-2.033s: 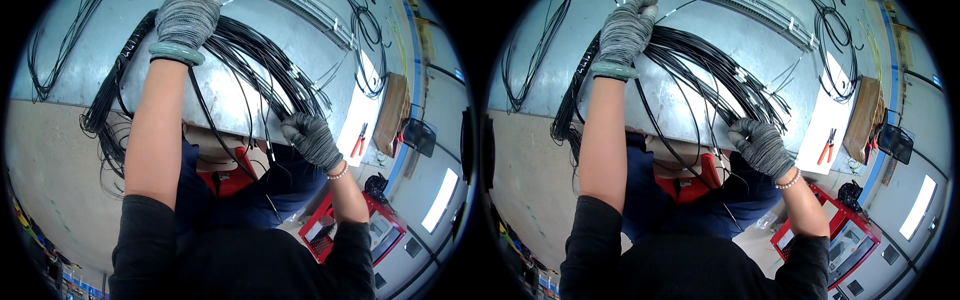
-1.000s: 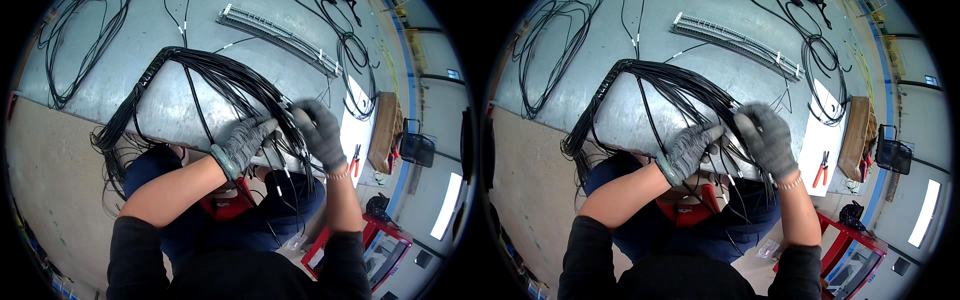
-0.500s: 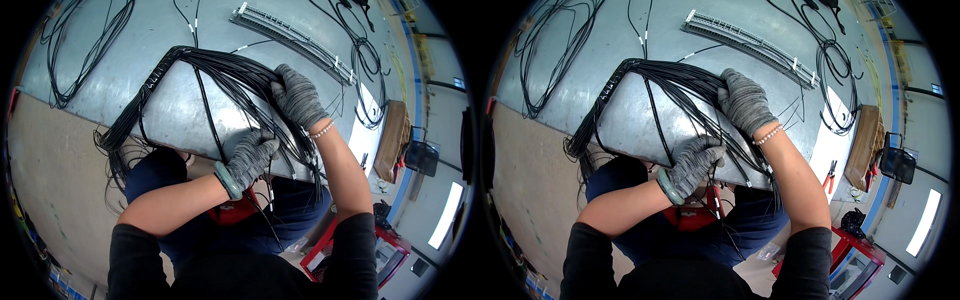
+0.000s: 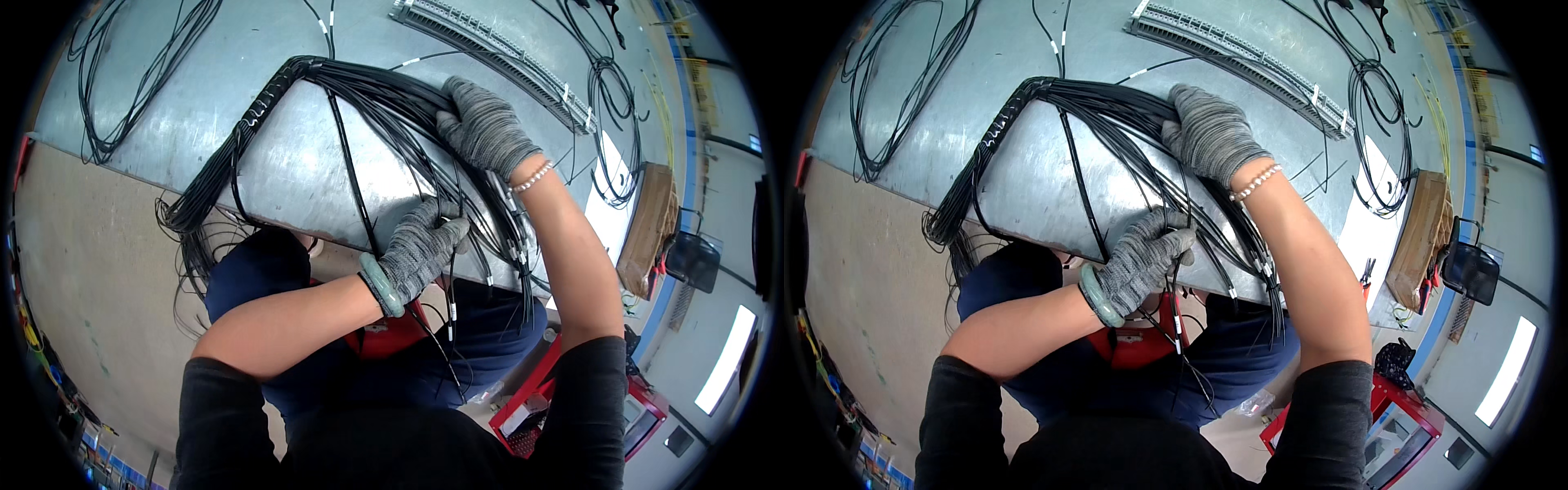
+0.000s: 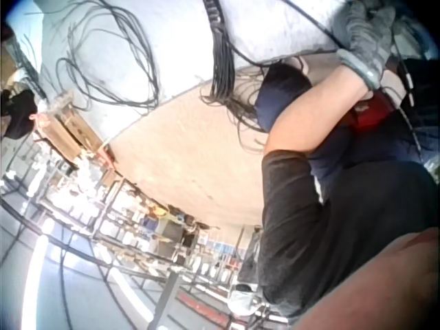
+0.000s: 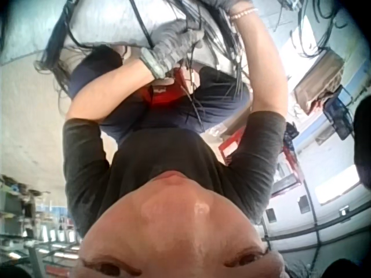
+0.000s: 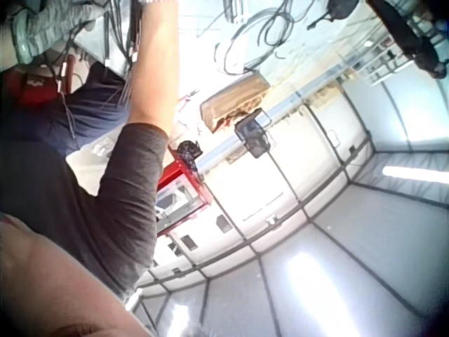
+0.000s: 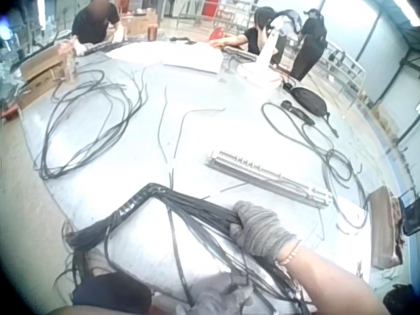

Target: The person organizes a bundle of black cables on a metal workbench. They separate the cables, align the white connectors, and arrange them into neat groups. The person then gathers the organized cables and places them into a clear plastic bag.

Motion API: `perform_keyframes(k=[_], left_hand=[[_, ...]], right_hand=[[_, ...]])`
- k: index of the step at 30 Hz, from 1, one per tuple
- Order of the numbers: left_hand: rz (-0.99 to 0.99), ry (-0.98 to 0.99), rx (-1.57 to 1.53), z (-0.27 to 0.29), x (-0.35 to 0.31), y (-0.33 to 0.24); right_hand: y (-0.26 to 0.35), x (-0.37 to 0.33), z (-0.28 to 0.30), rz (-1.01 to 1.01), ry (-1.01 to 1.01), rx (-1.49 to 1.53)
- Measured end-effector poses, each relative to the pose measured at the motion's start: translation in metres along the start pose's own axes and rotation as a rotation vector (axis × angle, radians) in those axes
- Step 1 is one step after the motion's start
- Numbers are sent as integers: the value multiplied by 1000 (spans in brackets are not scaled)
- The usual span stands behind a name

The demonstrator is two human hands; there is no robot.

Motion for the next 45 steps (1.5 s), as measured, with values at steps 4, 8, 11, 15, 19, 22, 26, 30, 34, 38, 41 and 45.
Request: perform_keyframes(k=[4,8,11,15,19,22,26,30,34,38,41,45], left_hand=[[44,21,37,3,-2,-2],[4,4,8,1,-6,-4],[-13,17,53,1,-4,-8],[-85,48,82,0,0,-12],[-82,26,202,4,4,-18],[-93,10,204,4,6,-15],[-94,14,198,2,7,-14],[-151,28,243,1,9,-15],[-146,10,281,1,11,-17],[-65,-12,259,1,14,-27],[-125,-9,219,-1,16,-25],[-100,-15,185,-2,15,-24]], right_hand=[[-8,-2,-2,-82,-2,89],[-3,4,8,-138,140,205],[-3,10,5,-170,179,198],[-5,10,8,-106,212,233],[-1,6,11,-130,162,151],[5,4,18,-78,79,115],[9,-1,21,-61,23,81],[10,1,22,-99,95,109],[8,6,21,-114,131,78],[12,4,23,-125,103,85],[15,4,23,-121,103,-2],[19,6,21,-78,61,-129]])
Point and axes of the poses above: each hand's wrist, its own x-axis towards the middle knuckle, its own z-axis out of the back of the hand, y = z × x, the point moved 4 cm from there along x, towards the middle knuckle, and after that the axes turned 4 degrees about -z, right-handed, at the moved point
